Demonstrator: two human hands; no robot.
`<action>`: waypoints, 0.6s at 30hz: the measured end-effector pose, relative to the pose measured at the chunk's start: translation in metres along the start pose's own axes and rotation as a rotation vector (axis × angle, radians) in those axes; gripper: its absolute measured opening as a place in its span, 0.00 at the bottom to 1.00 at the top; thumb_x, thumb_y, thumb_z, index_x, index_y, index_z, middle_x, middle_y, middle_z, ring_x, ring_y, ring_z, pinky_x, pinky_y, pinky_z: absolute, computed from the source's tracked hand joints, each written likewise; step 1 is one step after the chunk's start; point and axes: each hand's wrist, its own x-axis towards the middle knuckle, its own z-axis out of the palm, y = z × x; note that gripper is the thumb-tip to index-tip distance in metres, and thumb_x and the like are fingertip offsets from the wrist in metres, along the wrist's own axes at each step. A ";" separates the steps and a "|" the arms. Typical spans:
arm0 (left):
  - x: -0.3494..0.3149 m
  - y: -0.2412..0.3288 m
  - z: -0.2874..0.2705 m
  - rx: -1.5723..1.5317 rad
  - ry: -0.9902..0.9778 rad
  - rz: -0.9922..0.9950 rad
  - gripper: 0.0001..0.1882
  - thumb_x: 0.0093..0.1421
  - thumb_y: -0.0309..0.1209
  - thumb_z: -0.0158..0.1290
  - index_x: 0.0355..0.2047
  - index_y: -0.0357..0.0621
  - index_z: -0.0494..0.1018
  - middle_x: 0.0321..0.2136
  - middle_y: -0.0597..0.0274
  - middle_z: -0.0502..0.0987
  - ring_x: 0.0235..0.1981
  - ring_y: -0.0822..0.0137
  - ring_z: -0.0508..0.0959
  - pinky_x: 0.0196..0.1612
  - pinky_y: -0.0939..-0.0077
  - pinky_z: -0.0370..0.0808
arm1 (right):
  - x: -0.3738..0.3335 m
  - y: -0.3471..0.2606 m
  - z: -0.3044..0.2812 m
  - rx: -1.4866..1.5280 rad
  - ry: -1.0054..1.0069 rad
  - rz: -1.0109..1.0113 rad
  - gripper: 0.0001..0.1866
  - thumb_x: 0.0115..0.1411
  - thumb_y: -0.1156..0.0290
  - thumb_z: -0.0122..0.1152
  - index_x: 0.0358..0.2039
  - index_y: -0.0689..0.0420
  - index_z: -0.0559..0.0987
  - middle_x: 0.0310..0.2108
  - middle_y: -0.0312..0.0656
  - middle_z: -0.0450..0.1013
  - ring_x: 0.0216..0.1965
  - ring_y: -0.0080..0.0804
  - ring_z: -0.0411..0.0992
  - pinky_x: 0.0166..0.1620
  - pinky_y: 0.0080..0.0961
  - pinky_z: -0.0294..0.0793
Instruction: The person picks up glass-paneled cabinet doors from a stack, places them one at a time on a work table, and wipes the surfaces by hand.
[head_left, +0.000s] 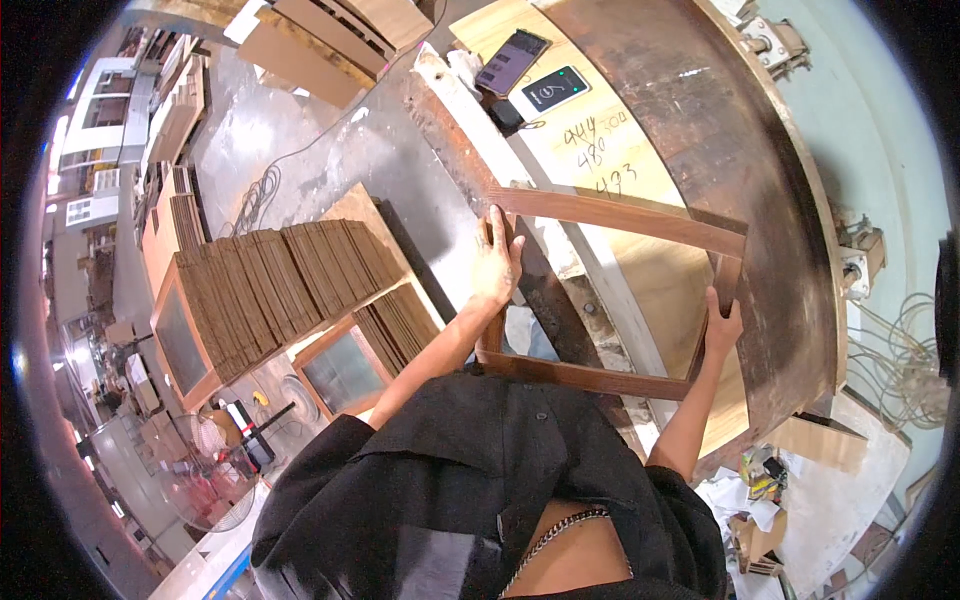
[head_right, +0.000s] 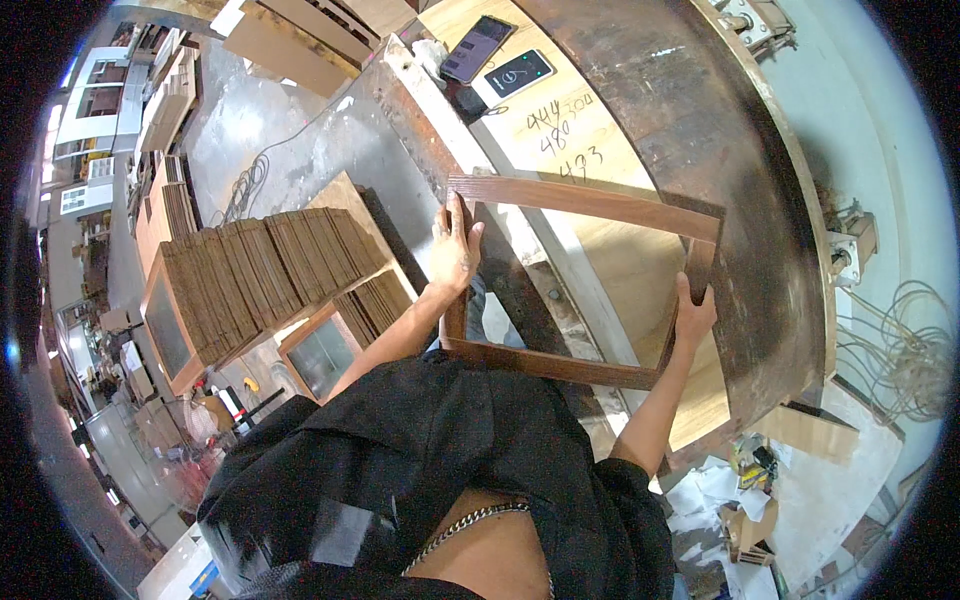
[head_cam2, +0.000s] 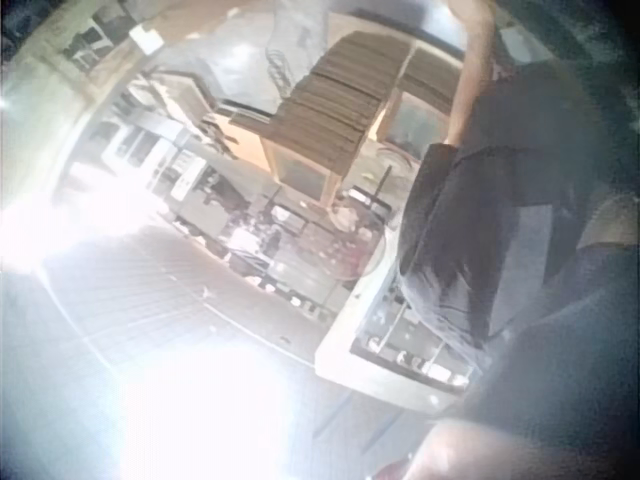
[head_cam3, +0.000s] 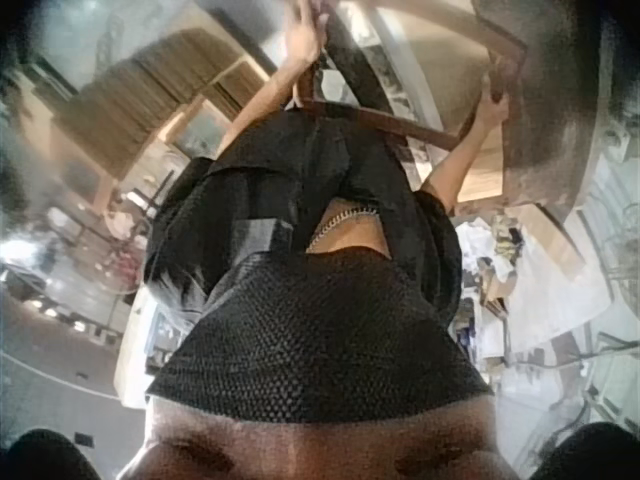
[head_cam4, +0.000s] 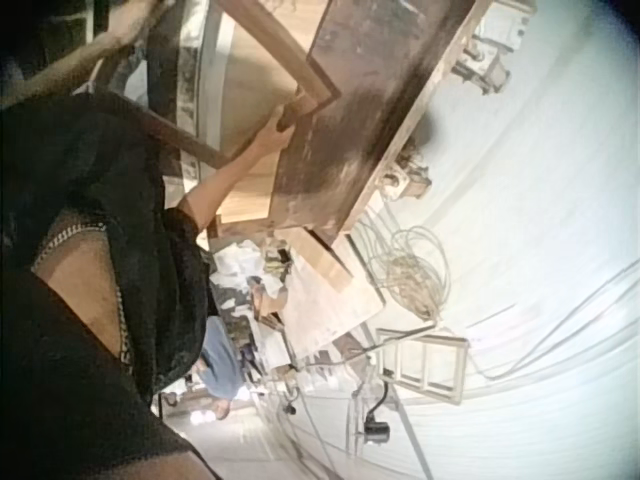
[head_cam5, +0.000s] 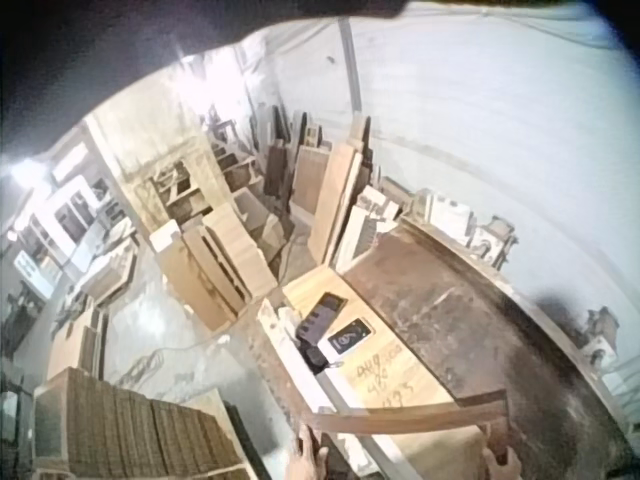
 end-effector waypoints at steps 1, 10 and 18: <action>-0.001 -0.001 0.003 -0.007 0.000 -0.013 0.35 0.65 0.43 0.43 0.66 0.43 0.44 0.57 0.28 0.54 0.57 0.33 0.59 0.57 0.51 0.63 | -0.003 -0.005 -0.002 -0.005 0.032 -0.005 0.50 0.48 0.36 0.61 0.53 0.73 0.68 0.52 0.61 0.67 0.54 0.52 0.65 0.56 0.37 0.64; 0.001 -0.002 0.011 0.095 0.115 0.055 0.29 0.64 0.35 0.44 0.64 0.50 0.52 0.53 0.26 0.59 0.48 0.31 0.68 0.46 0.51 0.72 | -0.004 -0.007 0.002 -0.024 0.060 0.003 0.53 0.47 0.32 0.58 0.55 0.73 0.66 0.56 0.63 0.62 0.58 0.54 0.61 0.59 0.38 0.61; -0.001 -0.008 0.015 0.025 0.164 0.066 0.22 0.61 0.31 0.48 0.57 0.54 0.65 0.54 0.32 0.59 0.50 0.36 0.67 0.49 0.53 0.71 | -0.006 -0.010 0.002 -0.006 0.068 -0.025 0.52 0.47 0.32 0.58 0.53 0.73 0.67 0.53 0.64 0.65 0.56 0.56 0.64 0.57 0.38 0.64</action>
